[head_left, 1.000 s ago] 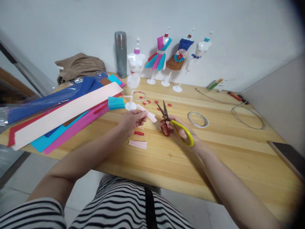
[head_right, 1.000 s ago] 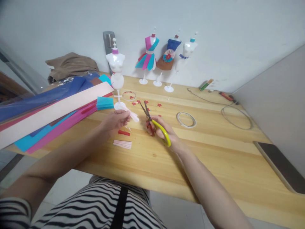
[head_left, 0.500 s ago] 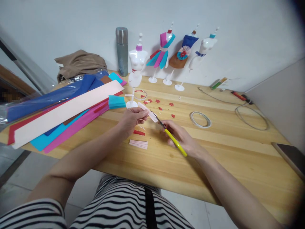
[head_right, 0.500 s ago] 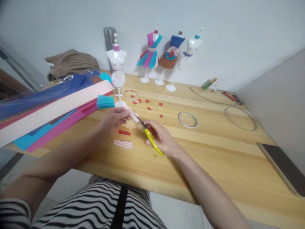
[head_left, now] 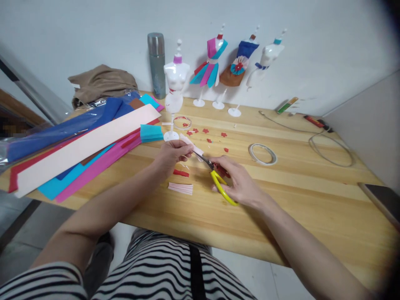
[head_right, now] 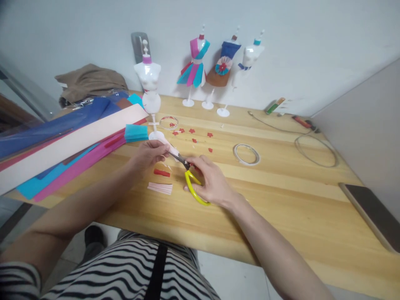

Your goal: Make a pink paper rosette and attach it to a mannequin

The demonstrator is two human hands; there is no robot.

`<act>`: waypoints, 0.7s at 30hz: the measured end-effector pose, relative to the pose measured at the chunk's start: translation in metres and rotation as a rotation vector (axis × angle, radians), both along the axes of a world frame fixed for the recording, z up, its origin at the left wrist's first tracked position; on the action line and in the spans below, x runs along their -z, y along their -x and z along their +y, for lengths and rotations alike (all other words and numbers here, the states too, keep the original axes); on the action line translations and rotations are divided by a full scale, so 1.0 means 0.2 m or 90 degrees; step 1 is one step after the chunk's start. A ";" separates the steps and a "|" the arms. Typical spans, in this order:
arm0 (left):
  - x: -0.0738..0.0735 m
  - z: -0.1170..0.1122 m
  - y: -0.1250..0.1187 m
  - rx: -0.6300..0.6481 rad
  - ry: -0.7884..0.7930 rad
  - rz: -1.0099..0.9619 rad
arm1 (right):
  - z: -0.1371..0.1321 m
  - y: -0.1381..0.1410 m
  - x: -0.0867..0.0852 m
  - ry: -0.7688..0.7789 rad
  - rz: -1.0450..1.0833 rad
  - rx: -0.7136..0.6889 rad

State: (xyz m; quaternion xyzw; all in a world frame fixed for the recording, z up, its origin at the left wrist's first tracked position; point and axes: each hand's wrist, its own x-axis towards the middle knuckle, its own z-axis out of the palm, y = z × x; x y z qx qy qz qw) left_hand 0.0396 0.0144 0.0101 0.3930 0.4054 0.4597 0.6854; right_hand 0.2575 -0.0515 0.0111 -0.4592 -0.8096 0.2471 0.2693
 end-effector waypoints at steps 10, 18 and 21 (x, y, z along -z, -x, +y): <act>-0.02 -0.02 -0.02 -0.011 0.017 0.012 | 0.00 0.01 0.03 -0.077 0.008 0.009; -0.01 -0.01 -0.01 -0.005 0.017 0.009 | 0.01 0.00 0.07 -0.104 0.003 0.019; -0.01 -0.01 -0.01 -0.011 0.019 0.003 | 0.01 0.00 0.08 -0.126 0.005 0.019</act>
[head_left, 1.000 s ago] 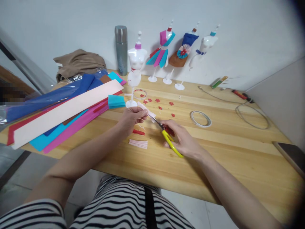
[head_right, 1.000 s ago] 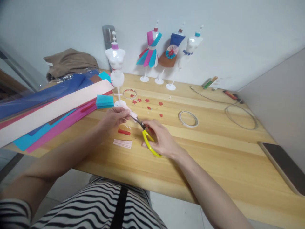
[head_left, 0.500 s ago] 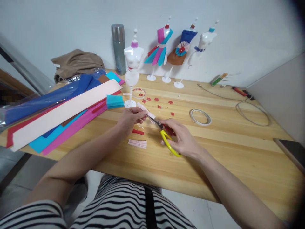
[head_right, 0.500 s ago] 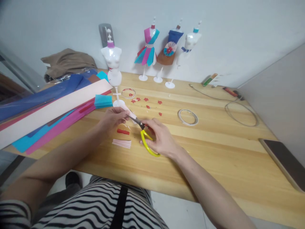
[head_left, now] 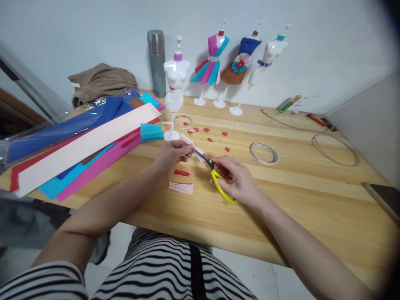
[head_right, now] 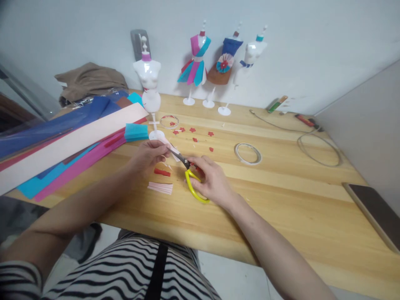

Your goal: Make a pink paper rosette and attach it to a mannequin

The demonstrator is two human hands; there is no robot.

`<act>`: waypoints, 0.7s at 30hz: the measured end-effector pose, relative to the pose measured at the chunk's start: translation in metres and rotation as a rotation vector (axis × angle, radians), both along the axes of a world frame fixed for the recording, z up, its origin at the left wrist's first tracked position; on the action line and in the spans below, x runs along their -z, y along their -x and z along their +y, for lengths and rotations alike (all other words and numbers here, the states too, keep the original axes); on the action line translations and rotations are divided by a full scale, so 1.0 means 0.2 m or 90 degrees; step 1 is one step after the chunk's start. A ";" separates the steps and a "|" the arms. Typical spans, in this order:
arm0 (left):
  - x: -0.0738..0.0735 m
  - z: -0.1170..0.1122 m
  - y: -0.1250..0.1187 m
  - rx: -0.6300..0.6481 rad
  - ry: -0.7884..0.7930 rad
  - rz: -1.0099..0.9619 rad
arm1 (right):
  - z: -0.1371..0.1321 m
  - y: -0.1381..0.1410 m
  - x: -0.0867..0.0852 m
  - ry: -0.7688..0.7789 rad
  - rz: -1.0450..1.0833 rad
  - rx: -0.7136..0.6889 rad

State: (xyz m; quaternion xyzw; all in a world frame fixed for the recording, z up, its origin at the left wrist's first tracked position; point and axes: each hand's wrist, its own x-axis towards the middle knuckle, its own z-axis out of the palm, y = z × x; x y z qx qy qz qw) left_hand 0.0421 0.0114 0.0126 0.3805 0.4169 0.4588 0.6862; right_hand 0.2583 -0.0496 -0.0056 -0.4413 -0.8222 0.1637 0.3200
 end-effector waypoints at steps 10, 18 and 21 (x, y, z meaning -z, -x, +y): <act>-0.03 -0.01 0.00 0.008 0.000 0.013 | 0.00 0.00 0.02 -0.040 -0.024 0.029; -0.02 -0.01 0.00 0.011 0.003 0.012 | 0.00 0.00 0.03 -0.036 -0.007 0.039; -0.01 -0.01 0.00 0.016 0.005 0.009 | 0.00 -0.01 0.03 -0.027 0.000 0.046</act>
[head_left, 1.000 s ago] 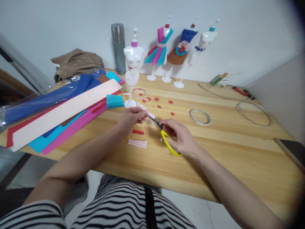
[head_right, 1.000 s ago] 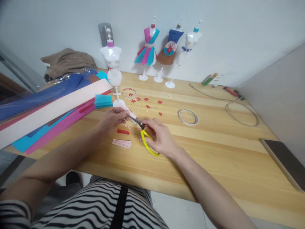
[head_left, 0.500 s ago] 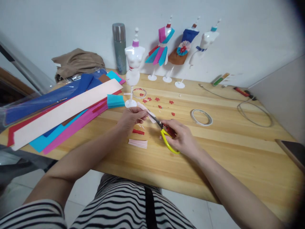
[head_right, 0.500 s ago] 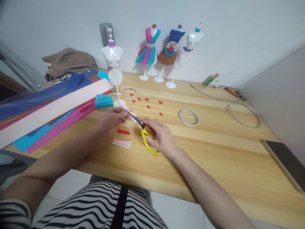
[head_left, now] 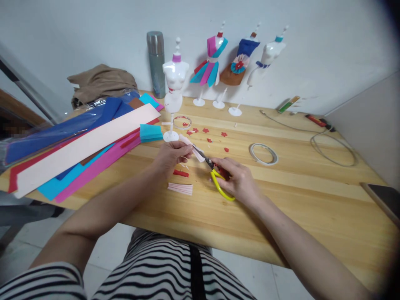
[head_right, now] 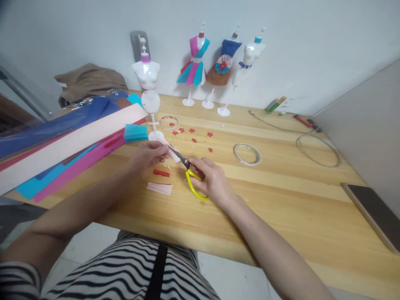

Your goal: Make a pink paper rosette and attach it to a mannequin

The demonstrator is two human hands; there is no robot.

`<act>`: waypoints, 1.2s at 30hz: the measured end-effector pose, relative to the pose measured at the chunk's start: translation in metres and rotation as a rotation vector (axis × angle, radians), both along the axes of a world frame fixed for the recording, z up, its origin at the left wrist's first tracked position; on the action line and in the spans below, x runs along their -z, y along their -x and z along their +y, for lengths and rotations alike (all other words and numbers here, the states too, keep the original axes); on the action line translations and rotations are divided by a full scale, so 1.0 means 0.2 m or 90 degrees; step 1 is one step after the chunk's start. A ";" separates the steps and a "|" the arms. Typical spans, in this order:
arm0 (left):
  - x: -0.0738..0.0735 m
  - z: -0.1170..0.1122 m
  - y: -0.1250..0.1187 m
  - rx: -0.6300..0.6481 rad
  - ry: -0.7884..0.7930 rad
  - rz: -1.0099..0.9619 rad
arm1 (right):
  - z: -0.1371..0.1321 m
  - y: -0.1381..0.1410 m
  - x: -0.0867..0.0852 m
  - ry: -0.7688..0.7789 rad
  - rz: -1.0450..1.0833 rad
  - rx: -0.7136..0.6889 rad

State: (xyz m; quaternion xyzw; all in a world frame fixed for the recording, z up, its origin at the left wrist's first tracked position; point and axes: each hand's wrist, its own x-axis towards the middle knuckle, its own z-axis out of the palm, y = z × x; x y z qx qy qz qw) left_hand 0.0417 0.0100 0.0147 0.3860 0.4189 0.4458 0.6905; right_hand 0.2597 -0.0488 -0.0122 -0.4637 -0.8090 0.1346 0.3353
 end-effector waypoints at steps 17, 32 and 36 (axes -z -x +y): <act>0.00 0.00 0.01 0.037 -0.030 -0.012 | 0.00 -0.01 -0.02 0.098 0.012 0.135; 0.03 -0.02 -0.04 0.030 -0.083 0.042 | -0.01 0.13 -0.14 0.117 0.275 0.091; 0.03 -0.03 -0.04 0.048 -0.130 0.047 | 0.04 0.21 -0.15 0.234 0.393 0.066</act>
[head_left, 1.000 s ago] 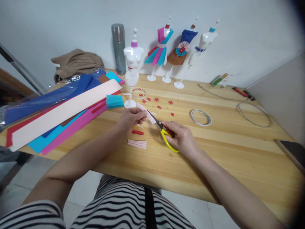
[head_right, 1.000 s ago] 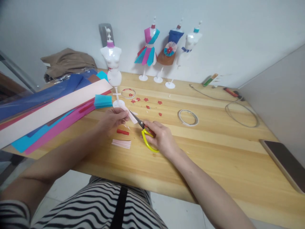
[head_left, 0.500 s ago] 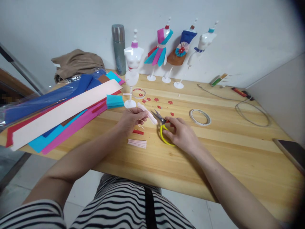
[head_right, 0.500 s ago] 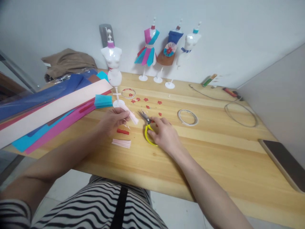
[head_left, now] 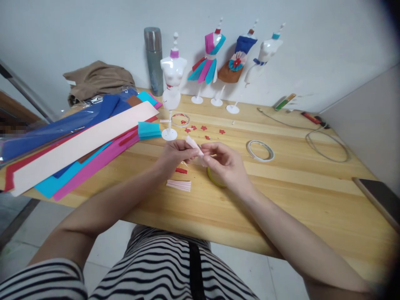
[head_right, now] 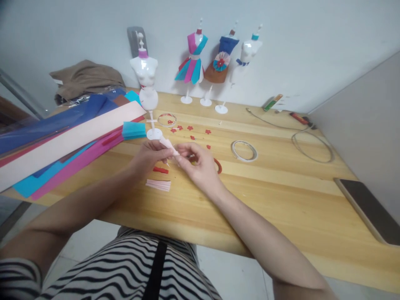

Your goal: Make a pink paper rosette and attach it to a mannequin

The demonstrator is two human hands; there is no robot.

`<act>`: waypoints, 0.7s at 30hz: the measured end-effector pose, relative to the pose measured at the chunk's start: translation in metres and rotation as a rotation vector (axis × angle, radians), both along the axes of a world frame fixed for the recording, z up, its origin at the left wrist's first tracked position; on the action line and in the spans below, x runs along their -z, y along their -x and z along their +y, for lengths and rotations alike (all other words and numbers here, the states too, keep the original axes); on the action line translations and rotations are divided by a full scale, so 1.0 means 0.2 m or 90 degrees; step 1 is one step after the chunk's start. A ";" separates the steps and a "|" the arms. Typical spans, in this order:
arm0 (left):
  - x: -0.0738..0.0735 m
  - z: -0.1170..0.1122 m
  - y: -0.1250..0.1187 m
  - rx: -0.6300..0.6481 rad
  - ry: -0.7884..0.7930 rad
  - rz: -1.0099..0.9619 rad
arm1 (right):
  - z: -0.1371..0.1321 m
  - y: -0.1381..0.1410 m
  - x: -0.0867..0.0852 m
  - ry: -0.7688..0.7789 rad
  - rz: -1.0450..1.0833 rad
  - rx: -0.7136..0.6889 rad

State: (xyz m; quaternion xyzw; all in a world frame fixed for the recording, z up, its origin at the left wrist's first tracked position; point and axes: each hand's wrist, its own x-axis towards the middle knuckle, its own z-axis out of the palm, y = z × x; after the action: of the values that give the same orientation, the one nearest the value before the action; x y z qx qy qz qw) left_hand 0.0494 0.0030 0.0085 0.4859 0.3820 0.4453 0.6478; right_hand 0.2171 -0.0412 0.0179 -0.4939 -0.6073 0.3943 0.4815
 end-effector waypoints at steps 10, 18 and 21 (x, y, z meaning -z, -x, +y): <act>-0.01 0.00 0.02 0.021 -0.005 -0.015 | 0.03 -0.01 0.03 0.156 0.184 -0.093; 0.02 0.02 0.03 0.010 0.008 0.000 | 0.07 0.01 0.07 0.151 0.109 -0.075; 0.03 0.02 0.04 0.004 0.025 -0.014 | 0.07 -0.01 0.08 0.198 0.140 -0.062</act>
State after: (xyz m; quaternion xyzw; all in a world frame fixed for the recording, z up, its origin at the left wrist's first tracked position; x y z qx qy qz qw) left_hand 0.0421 0.0079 0.0033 0.4690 0.3823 0.4411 0.6628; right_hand 0.2194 -0.0274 0.0027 -0.4863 -0.5056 0.5581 0.4431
